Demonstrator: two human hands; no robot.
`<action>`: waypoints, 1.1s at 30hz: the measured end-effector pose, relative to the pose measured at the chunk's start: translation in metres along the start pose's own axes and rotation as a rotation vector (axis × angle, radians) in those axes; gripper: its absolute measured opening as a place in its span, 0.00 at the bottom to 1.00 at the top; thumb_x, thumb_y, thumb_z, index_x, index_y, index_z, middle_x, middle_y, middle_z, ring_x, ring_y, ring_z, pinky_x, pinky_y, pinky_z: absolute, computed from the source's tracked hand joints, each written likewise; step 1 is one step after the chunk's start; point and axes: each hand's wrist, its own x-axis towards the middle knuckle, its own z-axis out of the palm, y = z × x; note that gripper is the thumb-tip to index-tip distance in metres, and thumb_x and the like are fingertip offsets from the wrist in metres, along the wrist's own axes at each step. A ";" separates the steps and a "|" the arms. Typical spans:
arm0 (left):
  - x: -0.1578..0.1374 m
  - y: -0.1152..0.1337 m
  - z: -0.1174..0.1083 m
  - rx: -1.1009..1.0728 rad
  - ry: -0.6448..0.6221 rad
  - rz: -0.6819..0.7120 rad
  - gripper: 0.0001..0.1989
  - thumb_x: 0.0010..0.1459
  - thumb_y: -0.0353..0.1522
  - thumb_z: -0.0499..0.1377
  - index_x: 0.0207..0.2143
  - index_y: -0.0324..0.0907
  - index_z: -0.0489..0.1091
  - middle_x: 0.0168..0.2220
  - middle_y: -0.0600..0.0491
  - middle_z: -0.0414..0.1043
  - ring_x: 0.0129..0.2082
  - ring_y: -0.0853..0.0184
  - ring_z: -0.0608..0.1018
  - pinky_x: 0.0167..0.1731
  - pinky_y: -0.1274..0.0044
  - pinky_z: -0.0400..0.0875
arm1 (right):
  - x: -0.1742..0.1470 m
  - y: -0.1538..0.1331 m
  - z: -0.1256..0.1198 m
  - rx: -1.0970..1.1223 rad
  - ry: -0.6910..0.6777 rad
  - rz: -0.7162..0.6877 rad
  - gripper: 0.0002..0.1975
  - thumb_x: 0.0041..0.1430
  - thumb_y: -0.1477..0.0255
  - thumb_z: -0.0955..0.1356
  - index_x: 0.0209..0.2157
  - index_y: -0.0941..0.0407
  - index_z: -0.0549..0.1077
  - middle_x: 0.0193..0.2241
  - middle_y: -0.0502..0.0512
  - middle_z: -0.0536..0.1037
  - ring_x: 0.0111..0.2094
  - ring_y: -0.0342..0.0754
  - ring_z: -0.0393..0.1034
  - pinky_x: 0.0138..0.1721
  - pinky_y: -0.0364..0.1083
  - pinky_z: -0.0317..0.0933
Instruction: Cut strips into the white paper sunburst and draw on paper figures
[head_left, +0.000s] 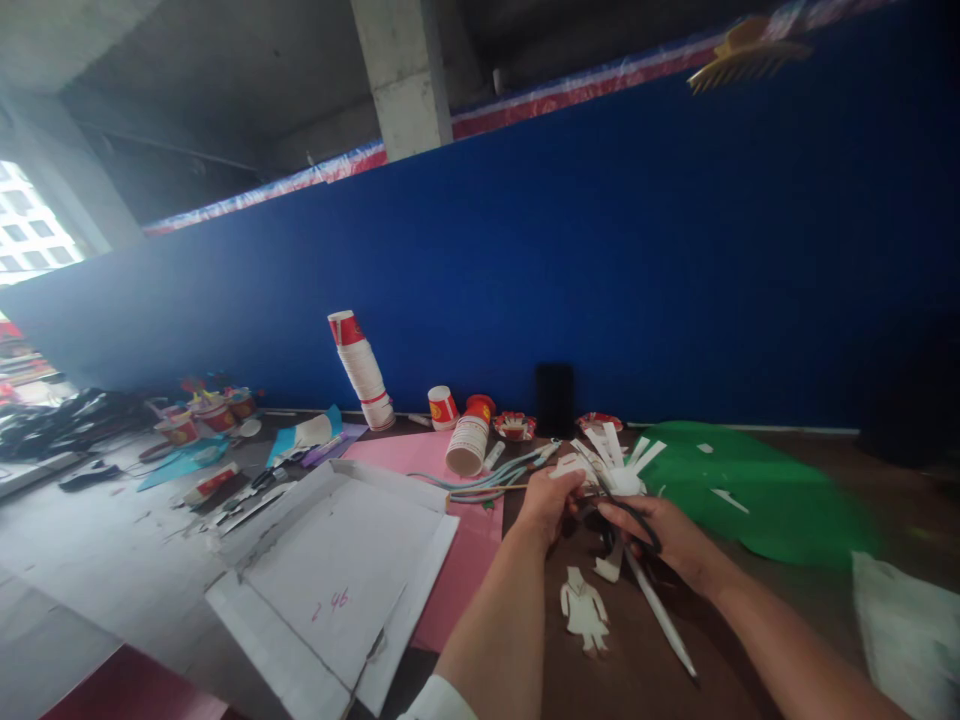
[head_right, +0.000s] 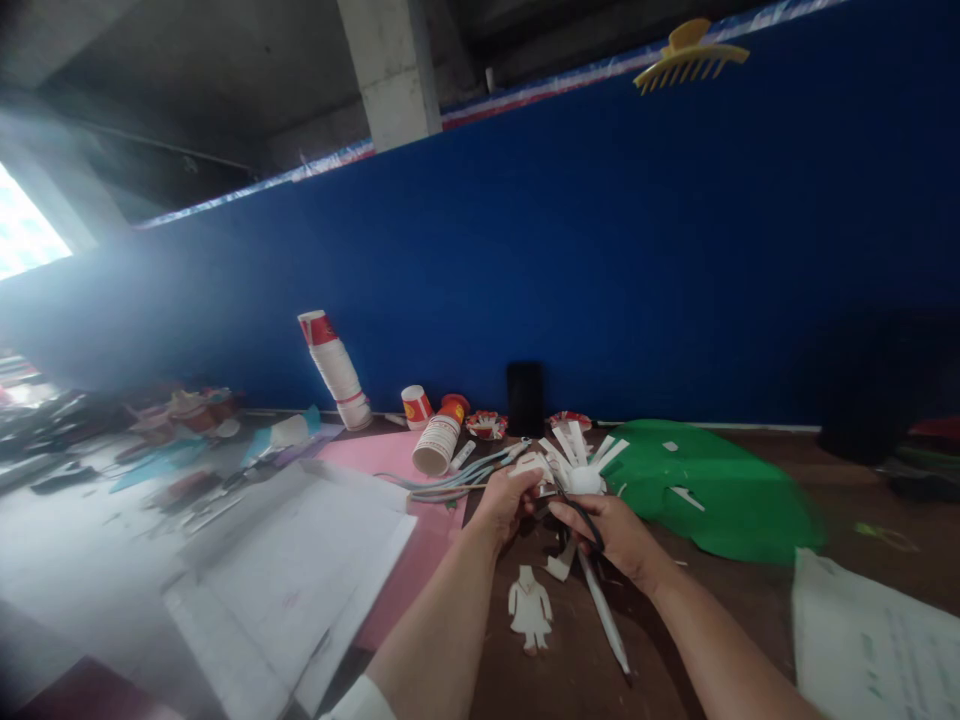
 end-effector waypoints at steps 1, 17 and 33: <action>0.000 0.000 0.000 -0.003 -0.002 -0.001 0.12 0.43 0.35 0.68 0.25 0.38 0.68 0.18 0.58 0.65 0.15 0.77 0.61 0.16 0.81 0.51 | 0.000 0.000 0.000 -0.007 -0.005 -0.008 0.30 0.50 0.42 0.69 0.32 0.56 0.81 0.17 0.46 0.66 0.20 0.43 0.61 0.22 0.43 0.55; -0.003 0.004 0.001 -0.002 0.001 -0.008 0.12 0.43 0.34 0.67 0.23 0.39 0.66 0.17 0.59 0.63 0.15 0.77 0.61 0.16 0.81 0.51 | 0.000 -0.002 0.001 0.016 0.006 0.020 0.30 0.47 0.42 0.69 0.32 0.55 0.81 0.17 0.46 0.66 0.20 0.43 0.59 0.21 0.43 0.53; -0.001 0.002 0.000 0.016 0.003 -0.018 0.15 0.42 0.37 0.69 0.24 0.39 0.67 0.18 0.58 0.63 0.16 0.77 0.62 0.17 0.81 0.52 | 0.000 0.000 0.000 0.030 0.027 0.019 0.30 0.47 0.42 0.70 0.31 0.57 0.81 0.16 0.46 0.65 0.20 0.42 0.58 0.21 0.42 0.53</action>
